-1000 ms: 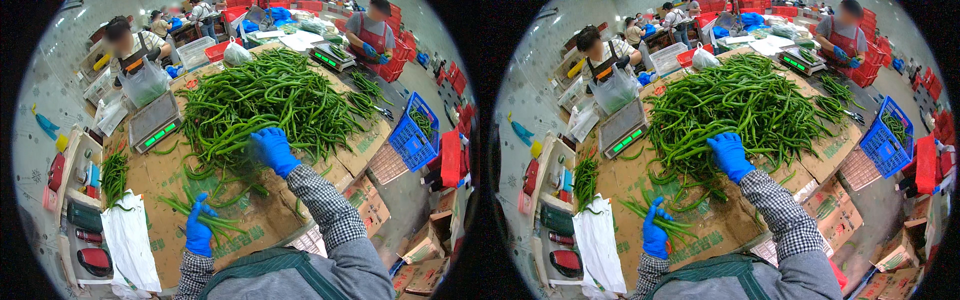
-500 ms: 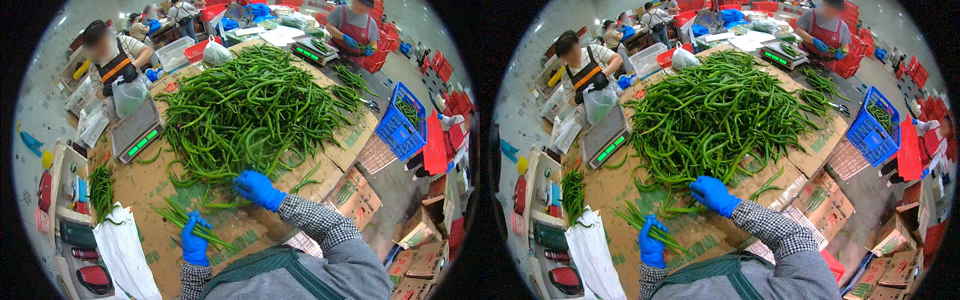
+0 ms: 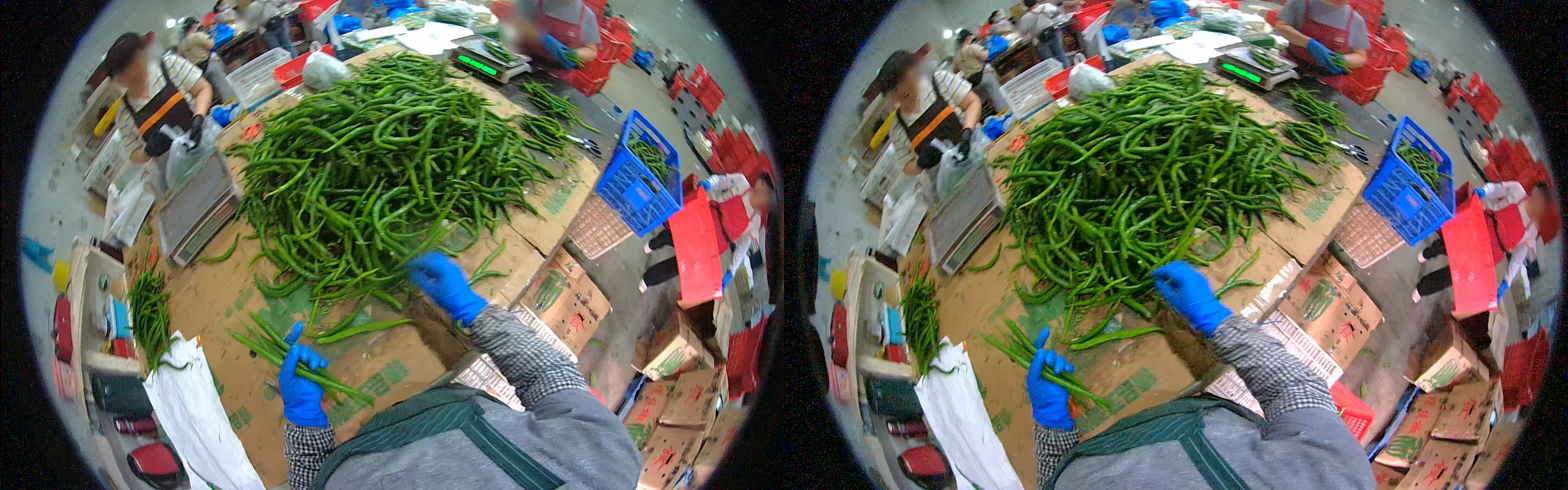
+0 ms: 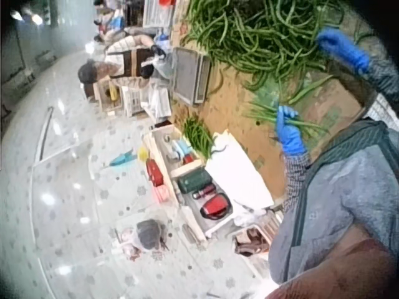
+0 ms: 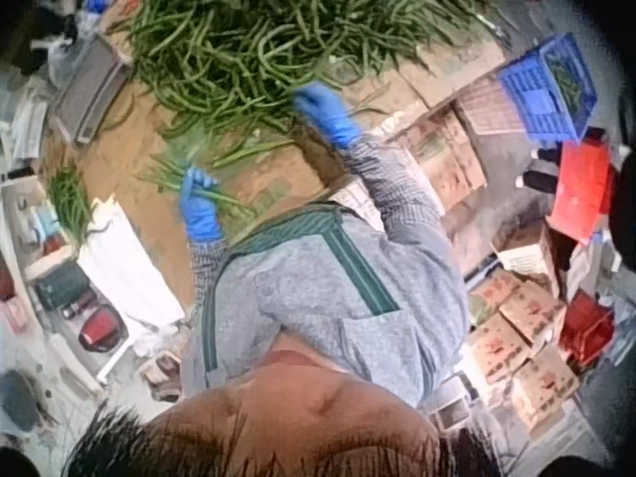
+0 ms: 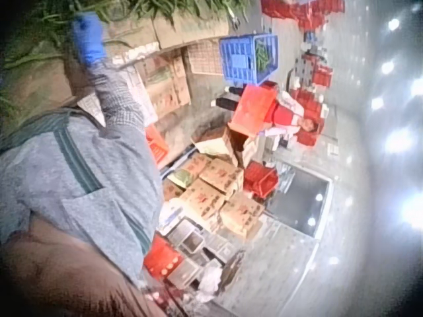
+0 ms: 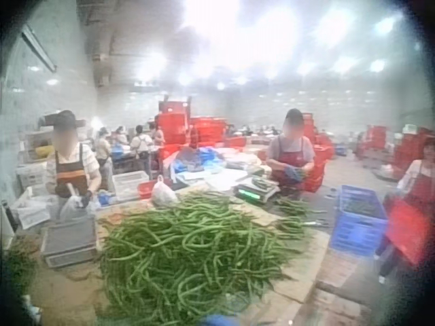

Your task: The person sorts green peppers on a table, trims them with scissors, and places them into plastic bags. The person also empties a cardboard box of peppers onto the table and arranges filled bags in a red crate.

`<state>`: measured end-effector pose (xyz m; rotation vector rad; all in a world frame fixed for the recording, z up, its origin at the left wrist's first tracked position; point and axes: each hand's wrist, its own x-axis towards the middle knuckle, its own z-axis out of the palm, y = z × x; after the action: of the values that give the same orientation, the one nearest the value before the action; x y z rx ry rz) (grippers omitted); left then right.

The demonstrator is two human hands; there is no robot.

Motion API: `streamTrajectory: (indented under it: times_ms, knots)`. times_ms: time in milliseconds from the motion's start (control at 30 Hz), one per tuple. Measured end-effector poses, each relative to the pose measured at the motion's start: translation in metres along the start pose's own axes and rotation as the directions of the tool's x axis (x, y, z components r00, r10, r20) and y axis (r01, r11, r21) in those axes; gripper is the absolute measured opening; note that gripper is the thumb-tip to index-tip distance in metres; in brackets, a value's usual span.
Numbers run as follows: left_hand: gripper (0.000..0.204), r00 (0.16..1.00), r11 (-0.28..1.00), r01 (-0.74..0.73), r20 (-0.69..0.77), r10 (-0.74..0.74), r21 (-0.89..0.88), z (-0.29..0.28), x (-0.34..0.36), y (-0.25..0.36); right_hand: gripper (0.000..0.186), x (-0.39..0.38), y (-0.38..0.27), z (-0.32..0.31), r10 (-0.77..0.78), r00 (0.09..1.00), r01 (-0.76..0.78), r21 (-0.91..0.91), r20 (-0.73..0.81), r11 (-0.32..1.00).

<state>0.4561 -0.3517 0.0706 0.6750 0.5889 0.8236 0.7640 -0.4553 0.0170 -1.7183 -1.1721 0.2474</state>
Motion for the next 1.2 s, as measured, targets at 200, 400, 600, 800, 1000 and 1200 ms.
streamTrajectory:
  times_ms: [200, 400, 600, 800, 1000, 1200]
  knots:
    - [0.048, 0.96, 0.974, 0.197, 0.225, -0.168, -0.115, -0.034, 0.022, -0.036, 0.025, 0.0, 0.031, 0.068, 0.106, 0.976, -0.029, -0.37, 0.188, 0.928]
    - [0.048, 0.953, 0.966, 0.251, 0.157, -0.257, 0.063, 0.021, 0.034, -0.049, 0.013, 0.015, 0.031, 0.079, -0.099, 0.979, 0.168, -0.438, 0.177, 0.883]
    - [0.047, 0.937, 0.948, 0.291, 0.163, -0.31, 0.13, 0.041, 0.036, -0.056, 0.022, 0.0, 0.001, 0.029, 0.043, 0.968, 0.016, -0.23, 0.247, 0.973]
    - [0.046, 0.945, 0.959, 0.262, 0.175, -0.278, 0.106, 0.013, 0.027, -0.028, 0.039, -0.015, -0.045, 0.032, 0.053, 0.964, -0.196, 0.558, 0.262, 0.806]
    - [0.033, 0.955, 0.94, 0.255, 0.092, -0.282, 0.228, 0.048, 0.018, -0.034, 0.035, -0.051, -0.053, 0.051, 0.12, 0.965, -0.251, 0.688, 0.234, 0.681]
    - [0.029, 0.89, 0.863, 0.382, 0.122, -0.44, 0.33, 0.057, 0.027, -0.055, 0.036, -0.083, -0.094, 0.036, -0.075, 0.995, 0.056, 0.257, 0.064, 0.965]
